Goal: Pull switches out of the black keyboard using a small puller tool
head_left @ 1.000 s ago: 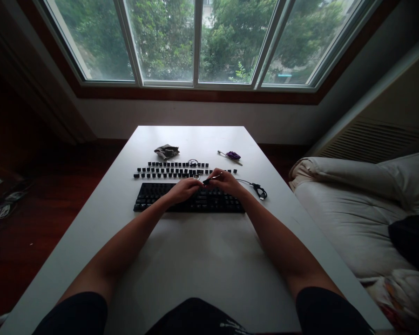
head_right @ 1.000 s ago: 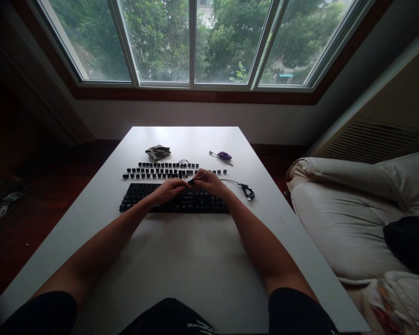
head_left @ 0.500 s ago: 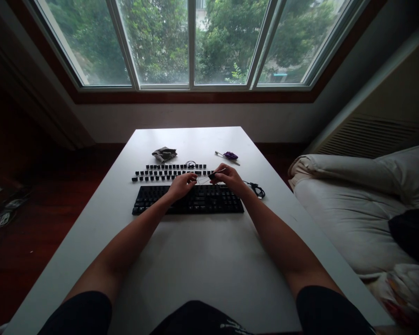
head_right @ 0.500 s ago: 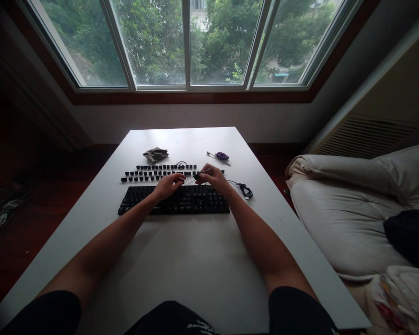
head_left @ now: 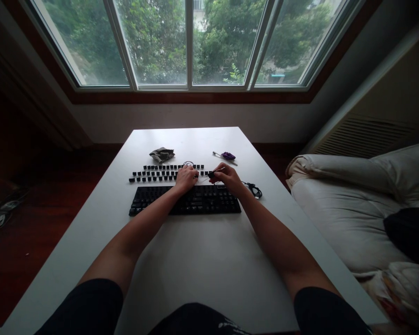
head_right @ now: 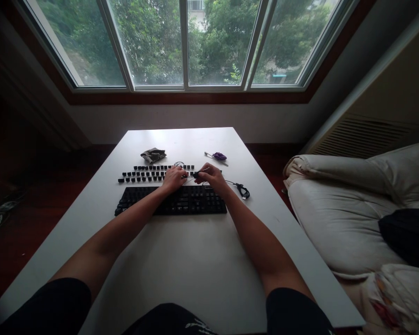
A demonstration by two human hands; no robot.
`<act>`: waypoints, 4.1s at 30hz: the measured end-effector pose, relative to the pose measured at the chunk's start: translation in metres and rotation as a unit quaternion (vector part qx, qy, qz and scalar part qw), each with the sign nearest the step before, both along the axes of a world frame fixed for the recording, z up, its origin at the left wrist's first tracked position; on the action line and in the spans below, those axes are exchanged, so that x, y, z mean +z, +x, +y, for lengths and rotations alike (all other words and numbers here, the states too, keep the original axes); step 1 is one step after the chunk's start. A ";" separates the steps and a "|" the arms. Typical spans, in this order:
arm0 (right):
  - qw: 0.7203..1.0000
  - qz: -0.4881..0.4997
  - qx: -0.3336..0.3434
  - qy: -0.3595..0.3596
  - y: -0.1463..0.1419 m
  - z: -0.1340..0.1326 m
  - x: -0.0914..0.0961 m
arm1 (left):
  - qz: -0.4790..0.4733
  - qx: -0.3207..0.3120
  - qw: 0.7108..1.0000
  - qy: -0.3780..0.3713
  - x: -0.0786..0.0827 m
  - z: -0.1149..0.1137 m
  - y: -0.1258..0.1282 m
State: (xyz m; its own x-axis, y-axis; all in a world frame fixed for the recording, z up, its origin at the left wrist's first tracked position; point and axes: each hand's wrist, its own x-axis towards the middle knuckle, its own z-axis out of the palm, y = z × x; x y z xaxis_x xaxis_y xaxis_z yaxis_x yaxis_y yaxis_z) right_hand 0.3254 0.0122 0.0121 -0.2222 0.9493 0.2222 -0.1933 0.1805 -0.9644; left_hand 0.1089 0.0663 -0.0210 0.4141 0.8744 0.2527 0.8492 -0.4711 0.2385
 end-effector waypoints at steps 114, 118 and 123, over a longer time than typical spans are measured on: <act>0.956 -0.206 0.205 -0.038 0.000 0.009 -0.012 | -0.049 -0.171 0.982 -0.063 0.010 -0.060 -0.054; 0.969 -0.149 0.181 -0.074 0.006 0.009 -0.011 | -0.054 -0.174 0.981 -0.059 0.008 -0.058 -0.055; 0.982 -0.117 0.131 -0.071 0.018 0.007 -0.001 | -0.059 -0.175 0.981 -0.057 0.005 -0.058 -0.056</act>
